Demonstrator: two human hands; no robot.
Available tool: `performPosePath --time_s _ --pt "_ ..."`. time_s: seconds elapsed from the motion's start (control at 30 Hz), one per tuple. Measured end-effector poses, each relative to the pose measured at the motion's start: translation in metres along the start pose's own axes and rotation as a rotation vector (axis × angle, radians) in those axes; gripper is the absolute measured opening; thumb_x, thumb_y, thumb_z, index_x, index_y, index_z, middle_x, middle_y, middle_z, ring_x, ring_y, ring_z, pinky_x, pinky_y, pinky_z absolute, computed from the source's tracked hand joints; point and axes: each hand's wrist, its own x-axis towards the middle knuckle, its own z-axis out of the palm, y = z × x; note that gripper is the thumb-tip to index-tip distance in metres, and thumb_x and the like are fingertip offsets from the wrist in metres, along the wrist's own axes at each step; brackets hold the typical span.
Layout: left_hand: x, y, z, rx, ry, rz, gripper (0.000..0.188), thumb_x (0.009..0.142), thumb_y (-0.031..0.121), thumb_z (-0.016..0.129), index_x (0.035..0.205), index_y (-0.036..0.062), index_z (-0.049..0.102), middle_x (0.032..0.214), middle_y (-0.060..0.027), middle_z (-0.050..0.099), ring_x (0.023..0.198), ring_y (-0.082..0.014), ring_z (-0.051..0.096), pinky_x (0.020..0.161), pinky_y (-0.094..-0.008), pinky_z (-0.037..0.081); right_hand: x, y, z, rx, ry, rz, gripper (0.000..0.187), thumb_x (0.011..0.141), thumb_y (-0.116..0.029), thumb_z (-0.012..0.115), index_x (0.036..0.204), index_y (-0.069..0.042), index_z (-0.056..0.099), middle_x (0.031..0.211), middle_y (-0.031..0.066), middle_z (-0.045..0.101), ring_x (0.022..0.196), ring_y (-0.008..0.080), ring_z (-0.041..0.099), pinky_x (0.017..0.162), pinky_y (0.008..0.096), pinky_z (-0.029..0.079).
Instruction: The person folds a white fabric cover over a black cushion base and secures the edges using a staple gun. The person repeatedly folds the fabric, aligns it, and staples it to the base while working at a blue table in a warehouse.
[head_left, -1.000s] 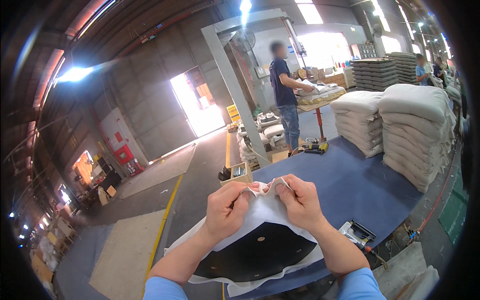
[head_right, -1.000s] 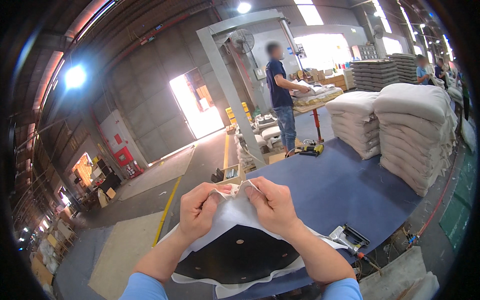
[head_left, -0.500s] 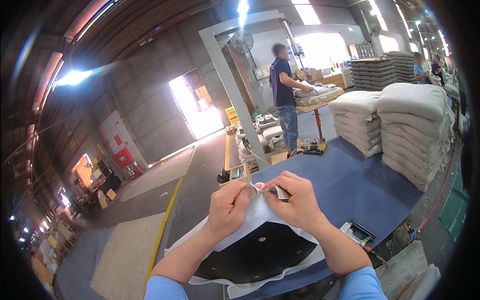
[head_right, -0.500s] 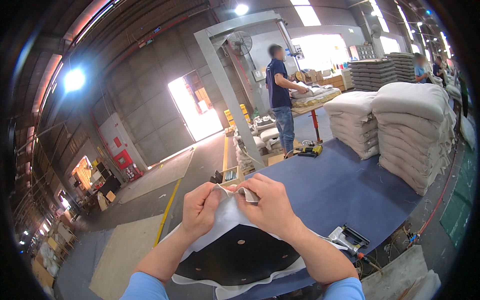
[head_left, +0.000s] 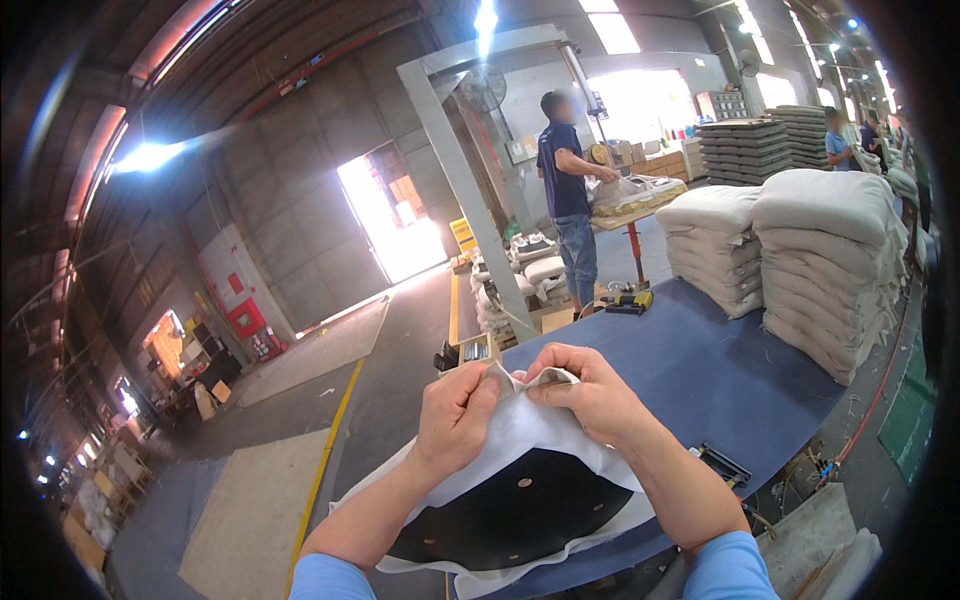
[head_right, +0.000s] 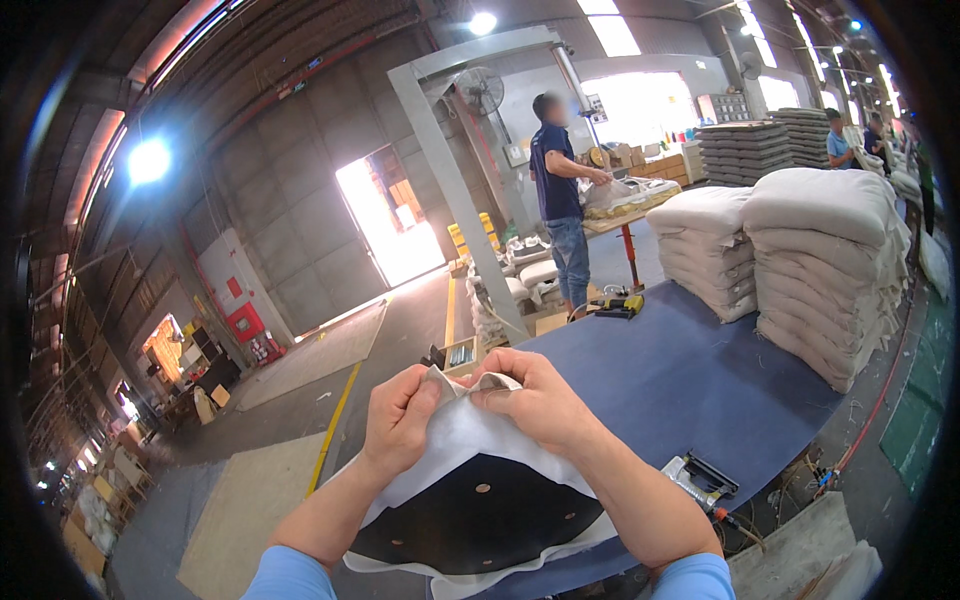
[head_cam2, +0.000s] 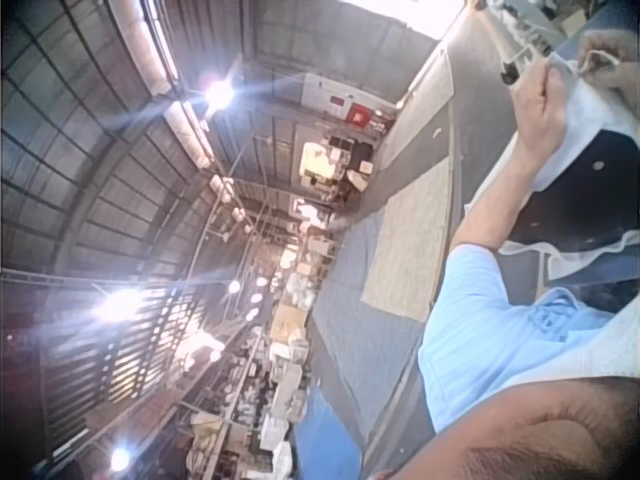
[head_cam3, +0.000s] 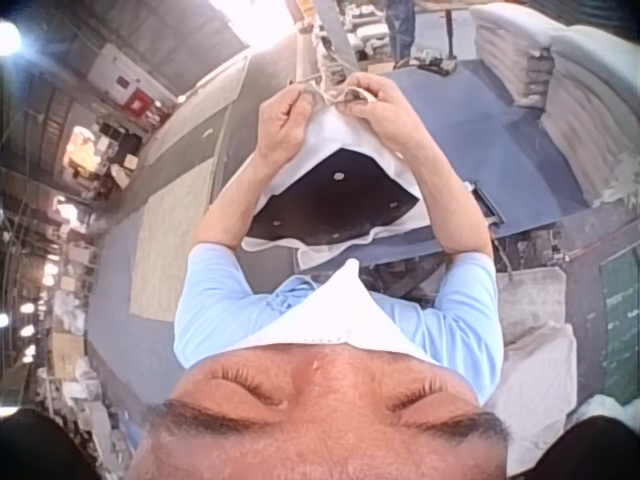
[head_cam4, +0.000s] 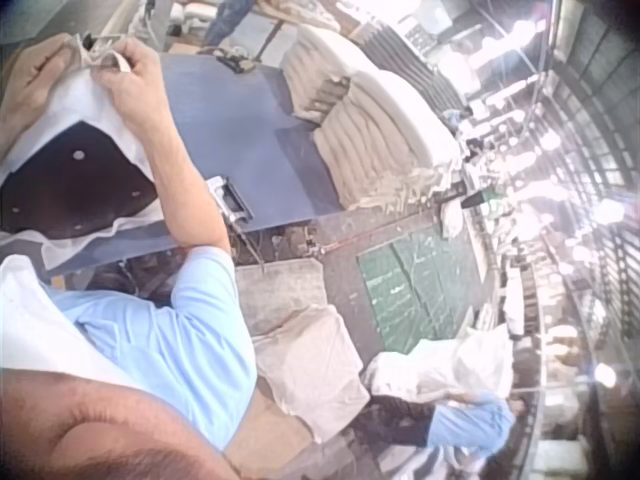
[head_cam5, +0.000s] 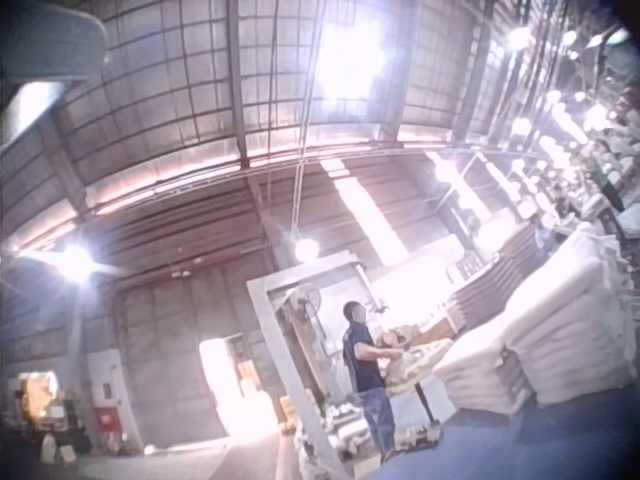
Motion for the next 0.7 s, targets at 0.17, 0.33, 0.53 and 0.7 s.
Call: performPosePath --time_s 0.17,0.33,0.53,0.7 --pt "0.000 0.009 0.005 -0.091 -0.004 0.058 0.013 0.093 0.001 0.071 0.105 0.0000 0.074 0.091 -0.0050 0.070 0.075 -0.0103 0.059 0.068 -0.0279 0.047 -0.001 0.002 -0.001 0.002 -0.015 -0.031 0.013 0.093 0.003 0.074 0.105 -0.003 0.073 0.102 0.0036 0.073 0.096 0.0105 0.064 0.088 0.0274 0.050" --pt "0.006 0.020 0.001 0.116 -0.005 0.131 0.014 0.088 0.004 0.076 0.101 0.0021 0.075 0.083 -0.0084 0.066 0.071 -0.0182 0.063 0.066 -0.0320 0.050 -0.004 -0.005 0.005 -0.005 -0.015 -0.036 0.014 0.093 0.007 0.073 0.104 -0.003 0.072 0.100 0.0024 0.071 0.095 0.0094 0.065 0.087 0.0264 0.050" --pt "0.004 0.021 0.000 0.131 -0.006 0.091 0.007 0.090 0.004 0.075 0.096 0.0015 0.077 0.082 -0.0070 0.064 0.069 -0.0153 0.057 0.063 -0.0314 0.045 -0.004 -0.002 0.004 -0.065 -0.016 -0.020 0.013 0.094 0.006 0.073 0.104 -0.003 0.072 0.103 0.0016 0.069 0.097 0.0095 0.062 0.090 0.0272 0.048" --pt "0.006 0.023 -0.007 0.122 -0.075 0.054 0.010 0.093 0.003 0.074 0.102 0.0017 0.079 0.087 -0.0035 0.065 0.073 -0.0086 0.054 0.065 -0.0278 0.041 -0.005 -0.003 0.004 -0.102 -0.028 -0.020 0.014 0.094 0.006 0.072 0.105 -0.003 0.071 0.104 0.0017 0.069 0.098 0.0102 0.061 0.090 0.0274 0.048"
